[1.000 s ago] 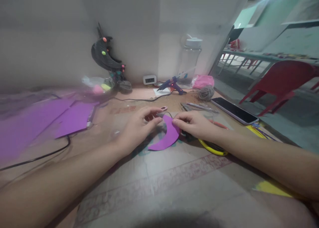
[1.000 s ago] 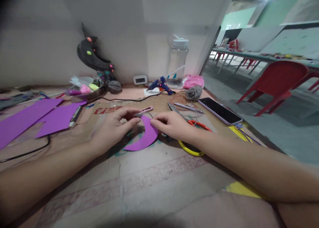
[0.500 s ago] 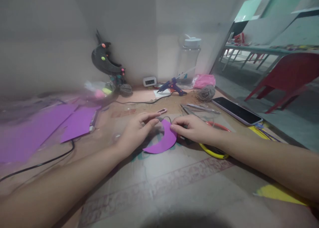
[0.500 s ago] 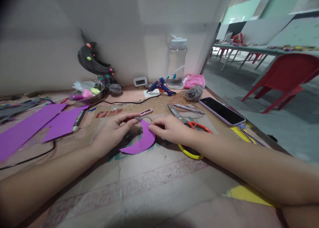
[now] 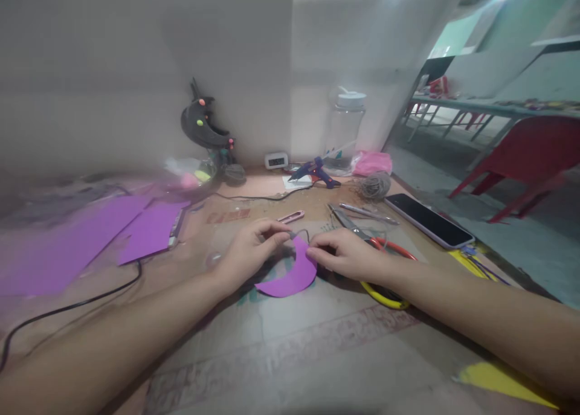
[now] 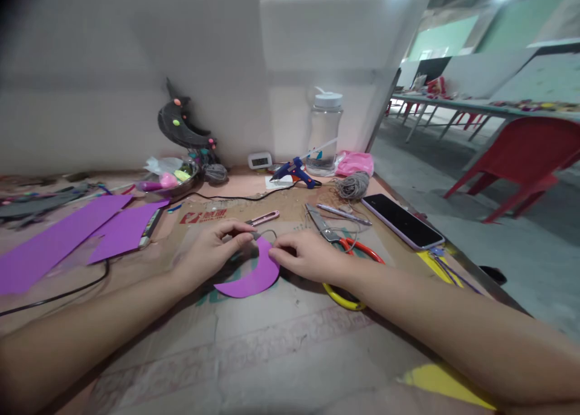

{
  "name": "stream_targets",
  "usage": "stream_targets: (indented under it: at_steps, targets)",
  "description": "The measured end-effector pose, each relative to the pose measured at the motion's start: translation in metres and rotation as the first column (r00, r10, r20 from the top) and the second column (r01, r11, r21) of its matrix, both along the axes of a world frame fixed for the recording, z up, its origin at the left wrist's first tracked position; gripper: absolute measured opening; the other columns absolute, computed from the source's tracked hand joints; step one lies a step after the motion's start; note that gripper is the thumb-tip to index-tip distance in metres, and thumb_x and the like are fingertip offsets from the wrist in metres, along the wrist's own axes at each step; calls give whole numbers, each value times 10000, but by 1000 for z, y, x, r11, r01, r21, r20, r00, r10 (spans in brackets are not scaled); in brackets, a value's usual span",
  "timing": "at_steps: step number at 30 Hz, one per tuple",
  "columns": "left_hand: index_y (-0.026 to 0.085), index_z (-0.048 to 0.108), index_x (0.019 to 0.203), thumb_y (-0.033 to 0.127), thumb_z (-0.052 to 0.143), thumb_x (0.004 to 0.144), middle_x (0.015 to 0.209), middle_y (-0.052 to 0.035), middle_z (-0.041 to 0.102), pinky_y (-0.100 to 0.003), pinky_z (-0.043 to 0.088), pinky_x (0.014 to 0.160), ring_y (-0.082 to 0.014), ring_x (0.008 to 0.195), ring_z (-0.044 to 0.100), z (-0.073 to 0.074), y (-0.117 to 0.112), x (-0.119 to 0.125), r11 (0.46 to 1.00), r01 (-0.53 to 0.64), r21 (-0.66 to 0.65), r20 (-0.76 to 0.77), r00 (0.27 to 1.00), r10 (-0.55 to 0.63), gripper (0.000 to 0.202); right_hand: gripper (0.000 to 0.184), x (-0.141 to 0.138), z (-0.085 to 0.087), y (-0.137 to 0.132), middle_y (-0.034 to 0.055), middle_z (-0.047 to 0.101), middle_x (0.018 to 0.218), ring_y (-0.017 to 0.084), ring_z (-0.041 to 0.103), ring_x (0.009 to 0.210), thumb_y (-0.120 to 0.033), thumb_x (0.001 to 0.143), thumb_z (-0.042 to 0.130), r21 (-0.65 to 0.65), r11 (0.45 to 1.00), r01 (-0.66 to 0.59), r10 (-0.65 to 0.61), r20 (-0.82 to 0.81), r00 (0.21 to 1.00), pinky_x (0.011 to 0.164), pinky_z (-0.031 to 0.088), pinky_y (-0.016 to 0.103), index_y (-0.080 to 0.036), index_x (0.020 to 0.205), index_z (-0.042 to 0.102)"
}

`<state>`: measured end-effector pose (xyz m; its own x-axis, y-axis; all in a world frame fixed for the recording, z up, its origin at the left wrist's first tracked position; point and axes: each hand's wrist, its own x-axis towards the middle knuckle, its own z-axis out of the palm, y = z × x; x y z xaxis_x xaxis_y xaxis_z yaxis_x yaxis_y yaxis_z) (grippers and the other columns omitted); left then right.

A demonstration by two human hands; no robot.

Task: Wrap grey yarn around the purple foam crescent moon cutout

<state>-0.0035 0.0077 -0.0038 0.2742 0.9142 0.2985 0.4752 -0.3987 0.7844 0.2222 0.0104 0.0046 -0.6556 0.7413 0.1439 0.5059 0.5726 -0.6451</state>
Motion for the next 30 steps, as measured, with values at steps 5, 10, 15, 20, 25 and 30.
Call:
stream_targets:
  at_steps: [5,10,15,20,25,30]
  targets:
    - [222,713,883,296,596,877,915,-22,737,-306,487,854,-186,909,662,3,-1,1,1000,-3,-16,-28,1000,2,139,331,1,1,0,-31,483,579,95,434,561,-339,926,461,-18,1000,-25,26,12,1000,561,315,231,-177,640,497]
    - [204,701,908,340,591,881,895,-23,722,-299,488,815,-176,848,653,4,-3,3,998,7,-56,-23,1000,-8,177,342,3,-2,-1,-39,446,582,90,412,563,-357,930,470,29,999,-39,38,36,999,566,311,229,-178,638,480]
    - [204,706,958,353,563,894,892,-23,713,-288,487,773,-173,819,648,1,-1,3,998,11,-59,-31,999,-13,216,339,3,-4,0,-40,436,584,89,412,566,-347,932,477,59,997,-46,44,50,998,568,309,226,-178,637,471]
    - [208,710,994,377,519,913,881,-27,711,-289,489,763,-185,831,653,-2,0,1,998,38,-50,-34,999,-40,267,325,2,-3,-2,-34,460,594,93,422,568,-344,935,476,77,994,-71,66,58,996,569,310,228,-177,656,492]
    - [183,701,1019,375,521,912,883,-41,714,-280,478,719,-180,790,639,-1,-1,1,997,53,-59,-42,998,-55,284,315,0,-4,-4,-33,467,599,93,422,572,-340,930,479,134,989,-66,56,82,995,573,295,234,-173,664,504]
    - [167,694,1028,380,522,913,883,-45,711,-272,475,731,-171,797,637,-1,-1,2,993,68,-99,10,998,-68,297,310,0,-4,-3,-36,459,609,91,423,583,-337,930,482,136,988,-67,57,77,995,578,299,229,-171,669,505]
